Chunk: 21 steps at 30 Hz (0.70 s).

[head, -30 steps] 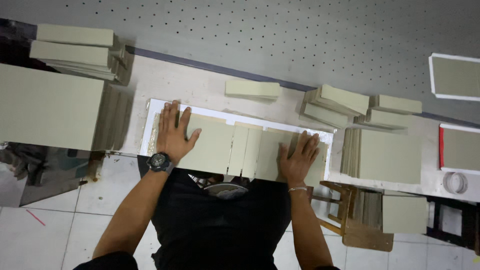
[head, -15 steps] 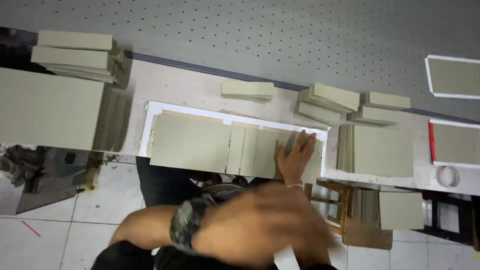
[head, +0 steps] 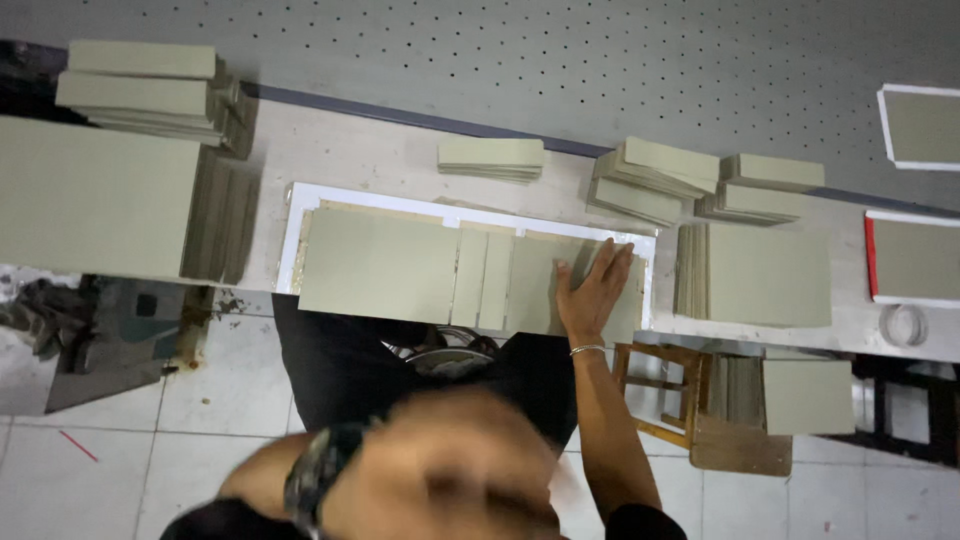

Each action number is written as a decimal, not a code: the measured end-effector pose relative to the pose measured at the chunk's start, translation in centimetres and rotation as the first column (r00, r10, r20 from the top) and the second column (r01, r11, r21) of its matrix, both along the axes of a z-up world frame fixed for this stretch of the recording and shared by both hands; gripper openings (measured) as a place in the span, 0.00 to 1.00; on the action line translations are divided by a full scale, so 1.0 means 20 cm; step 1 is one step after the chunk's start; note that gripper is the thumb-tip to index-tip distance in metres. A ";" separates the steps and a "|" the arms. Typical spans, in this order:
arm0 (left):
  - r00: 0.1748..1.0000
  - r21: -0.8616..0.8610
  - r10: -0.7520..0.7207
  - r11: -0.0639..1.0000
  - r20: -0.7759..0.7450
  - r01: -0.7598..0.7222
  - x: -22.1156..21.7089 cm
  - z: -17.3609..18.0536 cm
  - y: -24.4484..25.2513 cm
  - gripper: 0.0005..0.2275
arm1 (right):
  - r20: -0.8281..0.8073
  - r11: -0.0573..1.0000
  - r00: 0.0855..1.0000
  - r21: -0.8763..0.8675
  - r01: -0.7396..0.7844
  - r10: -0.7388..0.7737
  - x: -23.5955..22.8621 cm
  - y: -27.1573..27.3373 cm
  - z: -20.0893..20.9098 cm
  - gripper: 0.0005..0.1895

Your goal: The person repeatedly places beige book blocks onto a white board, aligns them, and covers them with a red cover sheet. They smooth the cover, remove it, and repeat the process with additional blocks, stacking and arranging them on the board.

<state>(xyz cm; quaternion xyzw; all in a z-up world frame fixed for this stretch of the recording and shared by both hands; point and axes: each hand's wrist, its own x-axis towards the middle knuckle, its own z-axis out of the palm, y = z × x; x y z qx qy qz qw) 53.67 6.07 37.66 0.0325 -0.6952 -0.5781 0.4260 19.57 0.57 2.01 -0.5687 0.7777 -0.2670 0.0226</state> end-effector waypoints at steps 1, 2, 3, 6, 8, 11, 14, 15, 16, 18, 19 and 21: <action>1.000 0.002 -0.010 1.000 0.002 0.010 -0.03 -0.13 -0.06 0.11 | 0.002 1.000 1.000 0.002 0.010 -0.010 0.00 0.01 0.01 0.48; 0.930 -0.087 0.351 0.935 0.107 -0.343 -0.07 -0.25 -0.12 0.09 | -0.028 1.000 0.999 -0.010 0.019 -0.020 0.00 0.01 0.01 0.48; 0.718 -0.209 0.676 0.735 0.163 -0.644 -0.09 -0.38 -0.18 0.12 | -0.060 0.999 0.998 -0.028 0.016 -0.018 0.01 -0.01 0.02 0.49; 0.386 -0.314 0.680 0.669 0.623 -0.673 -0.04 -1.07 -0.36 0.26 | -0.041 0.999 0.999 0.005 0.034 -0.033 0.04 -0.01 0.05 0.50; 0.242 -0.475 0.735 0.616 0.633 -0.628 0.01 -1.34 -0.42 0.26 | -0.053 0.999 0.998 0.013 0.029 -0.029 0.04 -0.01 0.06 0.50; 0.085 -0.648 0.787 0.560 0.612 -0.516 0.08 -1.64 -0.52 0.30 | -0.035 1.000 0.999 0.012 0.014 -0.014 0.06 -0.01 0.08 0.49; 0.070 -0.663 0.785 0.564 0.616 -0.493 0.10 -1.75 -0.58 0.32 | -0.024 1.000 1.000 0.007 0.012 -0.012 0.05 -0.02 0.05 0.48; 0.067 -0.650 0.776 0.569 0.627 -0.504 0.09 -1.77 -0.60 0.32 | -0.041 1.000 0.999 0.014 0.027 -0.026 0.04 -0.03 0.03 0.49; 0.071 -0.651 0.780 0.565 0.621 -0.507 0.09 -1.77 -0.62 0.32 | -0.046 1.000 0.999 0.007 0.028 -0.027 0.03 -0.04 0.04 0.49; 0.065 -0.683 0.805 0.540 0.590 -0.493 0.08 -1.78 -0.61 0.30 | -0.088 0.999 0.996 0.025 0.023 -0.021 0.05 -0.02 0.06 0.49; 0.064 -0.682 0.805 0.539 0.590 -0.494 0.08 -1.80 -0.61 0.30 | -0.089 0.999 0.996 0.025 0.023 -0.021 0.04 -0.02 0.05 0.49; 0.045 -0.722 0.851 0.471 0.523 -0.507 0.07 -1.82 -0.61 0.29 | -0.096 1.000 0.995 0.015 0.011 -0.010 0.03 -0.02 0.03 0.48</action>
